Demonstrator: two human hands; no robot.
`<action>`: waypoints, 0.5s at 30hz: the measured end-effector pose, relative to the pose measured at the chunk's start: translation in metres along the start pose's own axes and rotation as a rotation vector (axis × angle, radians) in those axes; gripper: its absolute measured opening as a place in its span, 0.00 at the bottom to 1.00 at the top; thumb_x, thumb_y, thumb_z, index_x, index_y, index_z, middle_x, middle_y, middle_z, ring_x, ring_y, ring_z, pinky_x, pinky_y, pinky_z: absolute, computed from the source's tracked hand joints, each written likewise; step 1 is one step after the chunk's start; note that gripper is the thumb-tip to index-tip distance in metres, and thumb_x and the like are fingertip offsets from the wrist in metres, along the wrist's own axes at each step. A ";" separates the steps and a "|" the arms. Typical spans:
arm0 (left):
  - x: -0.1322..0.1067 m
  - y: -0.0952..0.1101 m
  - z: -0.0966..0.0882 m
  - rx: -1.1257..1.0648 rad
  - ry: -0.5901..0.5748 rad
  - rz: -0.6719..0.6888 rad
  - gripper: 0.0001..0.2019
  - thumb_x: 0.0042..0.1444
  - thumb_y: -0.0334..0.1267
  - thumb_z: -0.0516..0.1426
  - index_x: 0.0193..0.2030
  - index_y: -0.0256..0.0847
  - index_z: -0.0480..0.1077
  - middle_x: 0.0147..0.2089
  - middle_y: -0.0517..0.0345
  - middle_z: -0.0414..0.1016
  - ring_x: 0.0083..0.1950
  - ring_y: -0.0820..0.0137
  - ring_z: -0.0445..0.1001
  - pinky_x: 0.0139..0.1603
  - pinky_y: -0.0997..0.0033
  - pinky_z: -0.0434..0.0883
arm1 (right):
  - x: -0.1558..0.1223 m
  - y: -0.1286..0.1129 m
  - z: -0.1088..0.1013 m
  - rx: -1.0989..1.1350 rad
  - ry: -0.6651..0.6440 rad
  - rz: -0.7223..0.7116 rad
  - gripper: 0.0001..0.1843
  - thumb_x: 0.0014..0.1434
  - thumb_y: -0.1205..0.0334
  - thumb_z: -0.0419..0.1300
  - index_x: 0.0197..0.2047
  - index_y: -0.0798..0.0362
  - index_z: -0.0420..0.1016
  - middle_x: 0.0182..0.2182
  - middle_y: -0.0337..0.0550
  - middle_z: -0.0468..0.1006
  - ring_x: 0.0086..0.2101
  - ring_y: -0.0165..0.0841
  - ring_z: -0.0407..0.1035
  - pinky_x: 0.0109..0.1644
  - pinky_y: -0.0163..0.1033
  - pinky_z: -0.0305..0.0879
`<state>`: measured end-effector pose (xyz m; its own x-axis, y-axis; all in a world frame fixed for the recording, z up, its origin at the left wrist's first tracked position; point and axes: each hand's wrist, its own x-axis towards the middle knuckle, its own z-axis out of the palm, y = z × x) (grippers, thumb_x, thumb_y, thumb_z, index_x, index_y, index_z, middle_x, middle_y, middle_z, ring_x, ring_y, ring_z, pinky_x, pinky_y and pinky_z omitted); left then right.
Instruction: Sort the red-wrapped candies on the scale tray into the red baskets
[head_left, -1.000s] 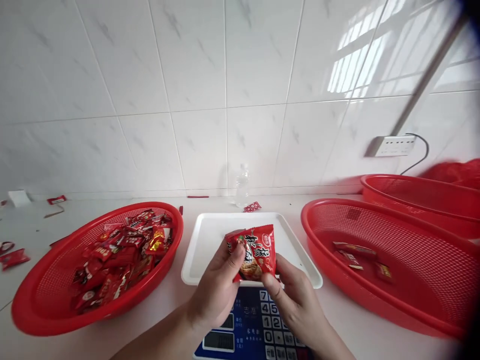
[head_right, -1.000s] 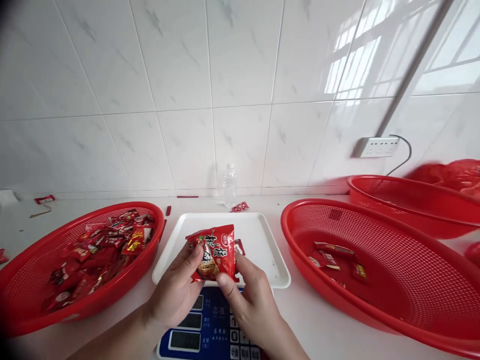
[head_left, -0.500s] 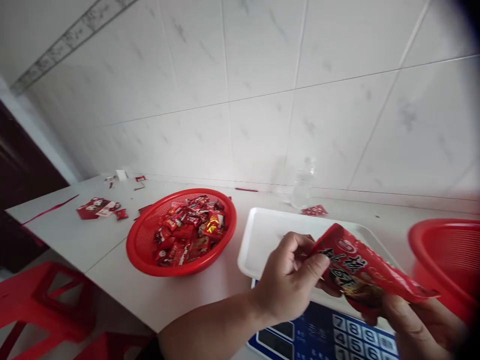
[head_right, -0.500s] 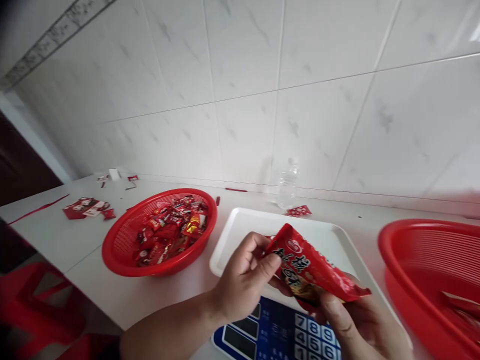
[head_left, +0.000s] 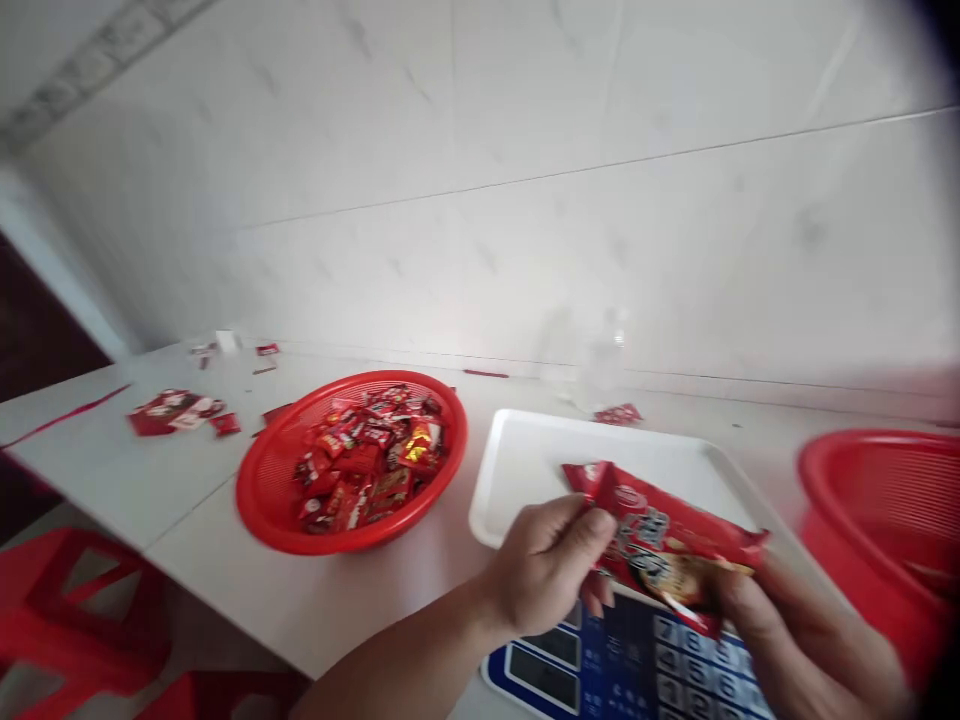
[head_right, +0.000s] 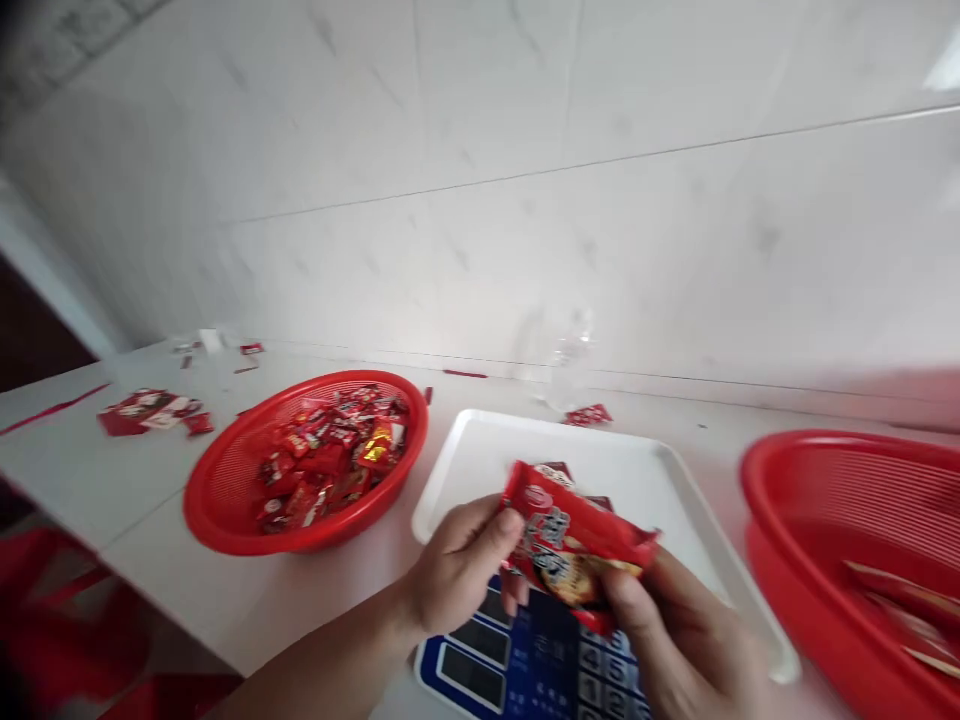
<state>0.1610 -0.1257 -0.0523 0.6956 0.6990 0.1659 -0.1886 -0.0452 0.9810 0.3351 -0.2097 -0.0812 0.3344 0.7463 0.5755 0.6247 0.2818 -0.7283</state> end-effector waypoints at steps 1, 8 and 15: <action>-0.002 0.001 0.001 0.027 0.039 0.015 0.29 0.57 0.67 0.51 0.32 0.39 0.64 0.21 0.62 0.66 0.19 0.78 0.65 0.19 0.79 0.65 | 0.002 -0.012 -0.002 0.022 -0.025 -0.015 0.19 0.64 0.45 0.56 0.39 0.49 0.81 0.29 0.44 0.83 0.28 0.39 0.78 0.29 0.35 0.75; -0.013 0.011 0.000 0.077 -0.010 0.035 0.23 0.65 0.57 0.50 0.30 0.40 0.67 0.26 0.58 0.68 0.26 0.73 0.68 0.24 0.76 0.69 | 0.007 -0.044 -0.002 0.034 -0.018 0.018 0.23 0.66 0.46 0.53 0.26 0.53 0.73 0.17 0.37 0.71 0.18 0.29 0.64 0.19 0.31 0.61; -0.017 0.014 -0.001 0.136 -0.024 0.104 0.21 0.66 0.53 0.50 0.30 0.41 0.70 0.27 0.58 0.67 0.27 0.72 0.67 0.26 0.75 0.70 | 0.004 -0.046 -0.003 0.035 0.075 -0.044 0.27 0.66 0.47 0.54 0.19 0.50 0.59 0.14 0.32 0.60 0.16 0.25 0.53 0.17 0.31 0.50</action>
<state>0.1461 -0.1372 -0.0418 0.6939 0.6683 0.2681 -0.1662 -0.2137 0.9627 0.3101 -0.2218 -0.0442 0.3600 0.6858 0.6326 0.6154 0.3351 -0.7135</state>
